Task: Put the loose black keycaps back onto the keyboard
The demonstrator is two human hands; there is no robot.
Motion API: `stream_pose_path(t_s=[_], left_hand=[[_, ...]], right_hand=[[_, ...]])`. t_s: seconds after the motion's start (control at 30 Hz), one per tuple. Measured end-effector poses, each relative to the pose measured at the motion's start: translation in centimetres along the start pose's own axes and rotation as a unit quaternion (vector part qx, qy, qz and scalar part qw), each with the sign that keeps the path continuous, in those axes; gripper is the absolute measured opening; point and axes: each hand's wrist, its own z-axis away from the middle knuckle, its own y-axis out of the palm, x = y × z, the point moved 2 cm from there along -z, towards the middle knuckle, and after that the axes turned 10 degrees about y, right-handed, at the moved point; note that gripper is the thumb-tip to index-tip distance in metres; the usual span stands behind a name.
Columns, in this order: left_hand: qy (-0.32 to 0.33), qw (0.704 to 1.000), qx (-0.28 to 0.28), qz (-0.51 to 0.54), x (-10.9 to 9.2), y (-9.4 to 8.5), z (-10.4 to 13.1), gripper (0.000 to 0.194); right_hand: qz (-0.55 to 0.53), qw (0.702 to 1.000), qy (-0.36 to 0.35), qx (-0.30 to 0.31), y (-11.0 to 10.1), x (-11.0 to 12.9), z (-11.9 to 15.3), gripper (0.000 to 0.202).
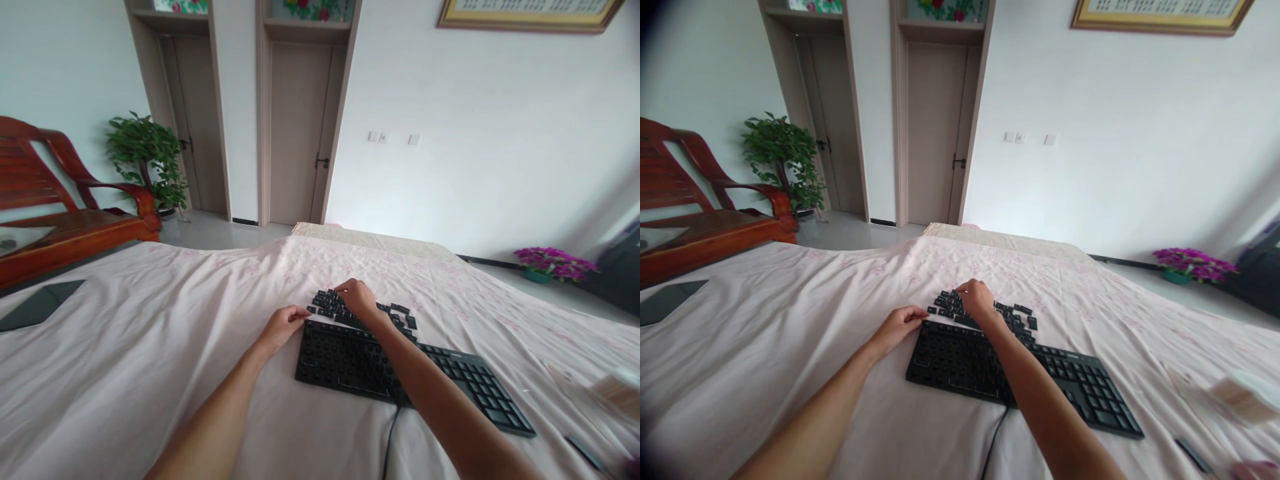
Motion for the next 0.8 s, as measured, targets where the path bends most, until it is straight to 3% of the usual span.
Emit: stream_pose_path(t_s=[0.3, 0.8], left_hand=[[-0.013, 1.0, -0.008, 0.001, -0.3, 0.0, 0.0, 0.027], [-0.013, 1.0, -0.003, 0.006, -0.2, -0.1, -0.2, 0.027]], right_hand=[[0.057, 0.998, -0.021, 0.005, 1.4, 1.7, -4.4, 0.027], [0.13, 0.991, -0.015, 0.035, 3.1, 3.0, -7.1, 0.024]])
